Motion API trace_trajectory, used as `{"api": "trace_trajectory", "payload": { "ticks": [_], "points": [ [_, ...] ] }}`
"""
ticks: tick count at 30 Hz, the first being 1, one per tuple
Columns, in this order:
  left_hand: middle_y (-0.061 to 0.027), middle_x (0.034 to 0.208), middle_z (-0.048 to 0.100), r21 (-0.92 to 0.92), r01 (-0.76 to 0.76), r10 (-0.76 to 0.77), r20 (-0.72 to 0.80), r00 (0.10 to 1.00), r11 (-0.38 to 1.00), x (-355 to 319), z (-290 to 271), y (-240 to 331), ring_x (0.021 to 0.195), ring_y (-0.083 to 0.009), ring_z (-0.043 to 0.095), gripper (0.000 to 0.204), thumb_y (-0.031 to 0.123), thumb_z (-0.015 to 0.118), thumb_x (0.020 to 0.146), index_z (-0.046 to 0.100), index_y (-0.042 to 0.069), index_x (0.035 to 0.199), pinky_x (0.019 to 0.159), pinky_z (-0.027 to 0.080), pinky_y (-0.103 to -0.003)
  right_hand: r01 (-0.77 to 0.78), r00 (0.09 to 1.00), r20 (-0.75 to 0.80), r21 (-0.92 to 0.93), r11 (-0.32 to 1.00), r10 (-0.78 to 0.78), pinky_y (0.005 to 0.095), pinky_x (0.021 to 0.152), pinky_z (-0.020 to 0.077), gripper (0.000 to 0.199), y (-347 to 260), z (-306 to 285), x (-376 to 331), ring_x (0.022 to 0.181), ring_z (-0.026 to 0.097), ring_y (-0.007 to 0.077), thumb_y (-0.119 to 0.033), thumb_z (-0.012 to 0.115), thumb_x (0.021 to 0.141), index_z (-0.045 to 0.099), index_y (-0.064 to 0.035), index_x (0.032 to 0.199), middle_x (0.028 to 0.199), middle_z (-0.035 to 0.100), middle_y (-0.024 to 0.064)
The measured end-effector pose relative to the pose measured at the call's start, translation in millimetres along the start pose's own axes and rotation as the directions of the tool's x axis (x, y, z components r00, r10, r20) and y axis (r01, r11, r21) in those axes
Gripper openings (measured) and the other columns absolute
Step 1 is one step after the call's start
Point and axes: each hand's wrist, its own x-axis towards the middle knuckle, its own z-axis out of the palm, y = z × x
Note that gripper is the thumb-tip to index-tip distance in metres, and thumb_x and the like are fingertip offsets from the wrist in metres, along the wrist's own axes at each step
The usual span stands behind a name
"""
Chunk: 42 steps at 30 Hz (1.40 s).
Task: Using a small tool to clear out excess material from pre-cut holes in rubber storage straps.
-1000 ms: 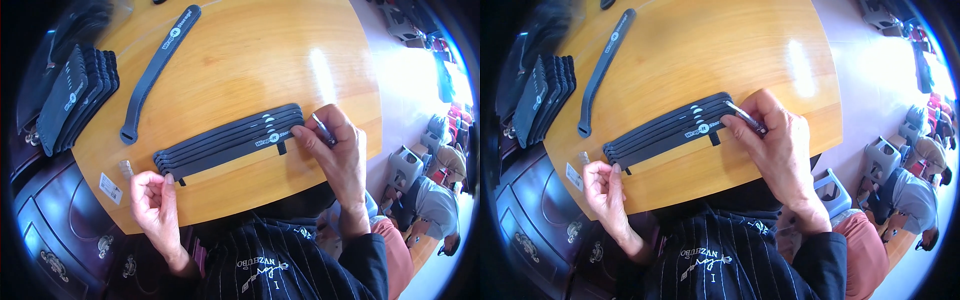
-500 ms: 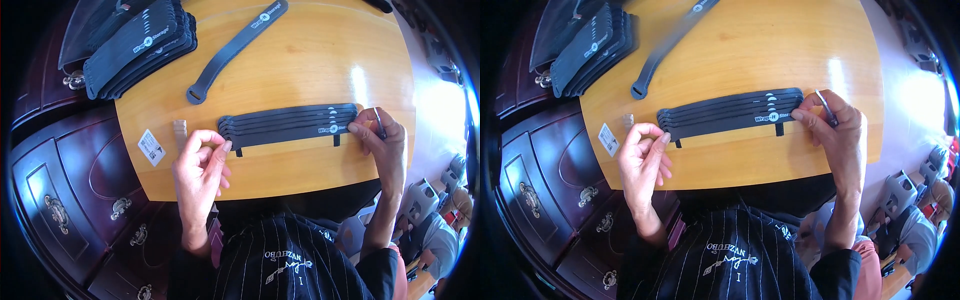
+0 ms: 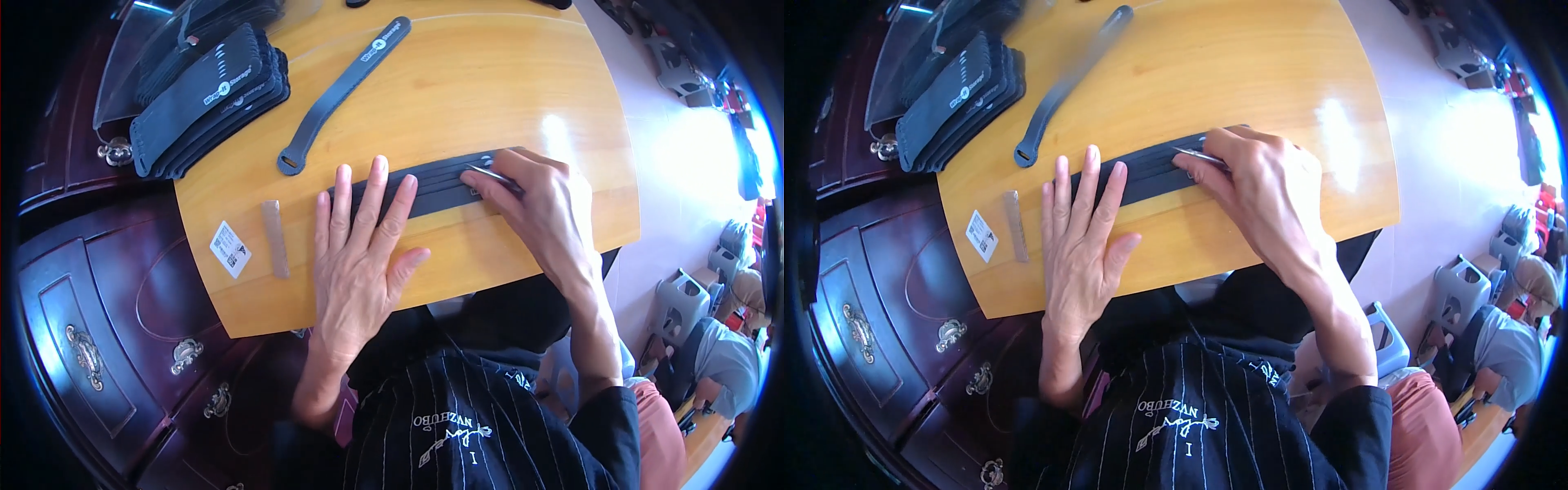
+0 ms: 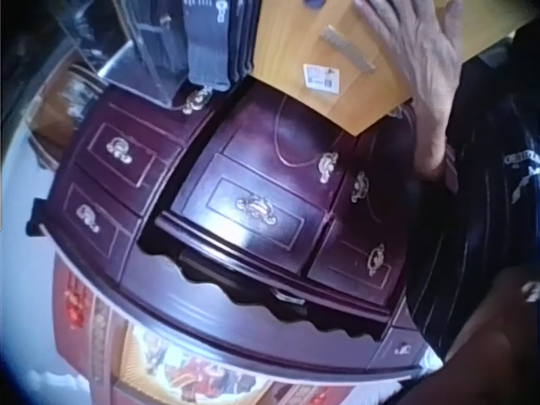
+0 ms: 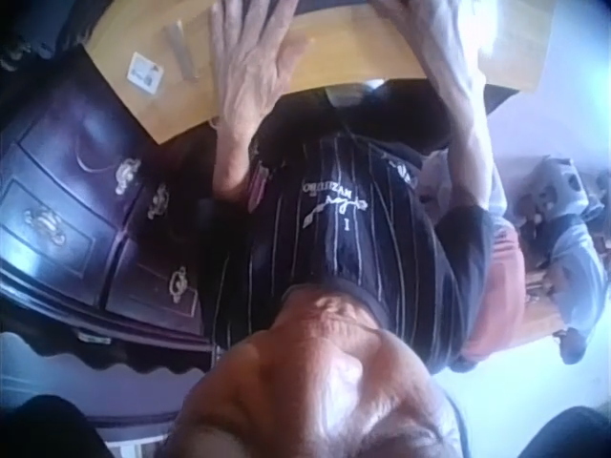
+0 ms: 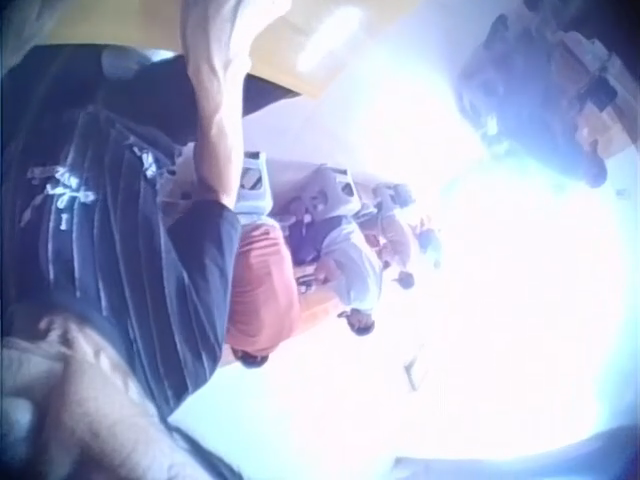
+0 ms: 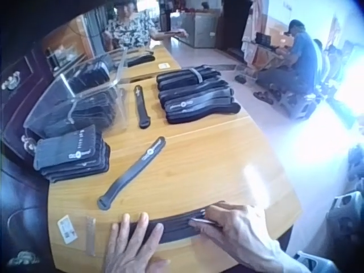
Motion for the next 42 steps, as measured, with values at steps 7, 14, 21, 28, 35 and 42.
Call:
{"api": "trace_trajectory", "payload": {
  "ticks": [7,14,21,28,35,42],
  "points": [
    [-0.0092,0.156,0.025,0.113,-0.018,0.02,-0.015,1.0,0.993,0,2,-2,0.141,-0.0388,0.023,0.059,0.048,0.043,0.095,0.034,0.023,0.148,0.113,0.023,-0.052,0.093,0.992,-0.067,-0.156,0.983,-0.104,0.0346,0.055,0.0477,0.034,2,6,-1,0.06,0.062,0.0258,-0.037,0.065,0.086,0.054,-0.0064,0.074,0.064,0.058,0.009],
    [-0.0114,0.156,0.023,0.031,-0.032,0.032,-0.01,0.999,0.999,2,-5,0,0.144,-0.0385,0.015,0.061,0.045,0.047,0.095,0.033,0.019,0.148,0.115,0.017,-0.051,-0.028,0.996,-0.084,-0.006,1.0,0.027,0.0363,0.059,0.0493,0.035,17,-9,3,0.061,0.064,0.028,-0.034,0.061,0.091,0.057,-0.0042,0.074,0.065,0.062,0.0119],
    [-0.0164,0.132,0.053,-0.148,0.023,-0.076,-0.368,0.927,0.989,24,-30,-25,0.125,-0.0378,0.046,0.049,0.025,0.062,0.091,0.05,0.004,0.134,0.103,0.037,-0.046,-0.094,0.987,-0.116,0.114,0.989,0.108,0.0357,0.058,0.0471,0.04,19,-26,-7,0.058,0.06,0.0297,-0.035,0.061,0.092,0.053,-0.0021,0.071,0.063,0.059,0.0146],
    [-0.0168,0.1,0.054,0.026,0.033,-0.018,-0.424,0.905,0.999,69,-22,-62,0.099,-0.0352,0.051,0.024,0.013,0.065,0.086,0.054,-0.002,0.101,0.088,0.041,-0.044,-0.156,0.966,-0.172,0.204,0.966,0.193,0.0363,0.055,0.0436,0.036,4,-53,-55,0.057,0.057,0.0312,-0.028,0.067,0.089,0.054,0.0008,0.071,0.063,0.056,0.0163],
    [-0.0157,0.086,0.062,-0.966,-0.096,-0.264,-0.16,0.951,0.239,29,-39,21,0.077,-0.0234,0.061,0.019,0.009,0.045,0.1,0.037,0.003,0.115,0.077,0.05,-0.036,-0.085,0.982,-0.121,0.421,0.903,0.148,0.0309,0.056,0.0484,0.025,10,-51,-96,0.062,0.065,0.0243,-0.017,0.067,0.087,0.059,0.0034,0.077,0.066,0.061,0.0132],
    [-0.0219,0.127,0.057,-0.837,-0.157,-0.1,-0.122,0.987,-0.524,-13,-15,104,0.125,-0.0344,0.048,0.031,0.024,0.042,0.102,0.033,0.013,0.13,0.107,0.031,-0.048,0.145,0.987,-0.133,0.539,0.829,-0.086,0.0308,0.055,0.0513,0.04,-26,-50,-117,0.064,0.066,0.0216,-0.044,0.068,0.084,0.06,-0.005,0.088,0.074,0.061,0.0066]
  ]
}}
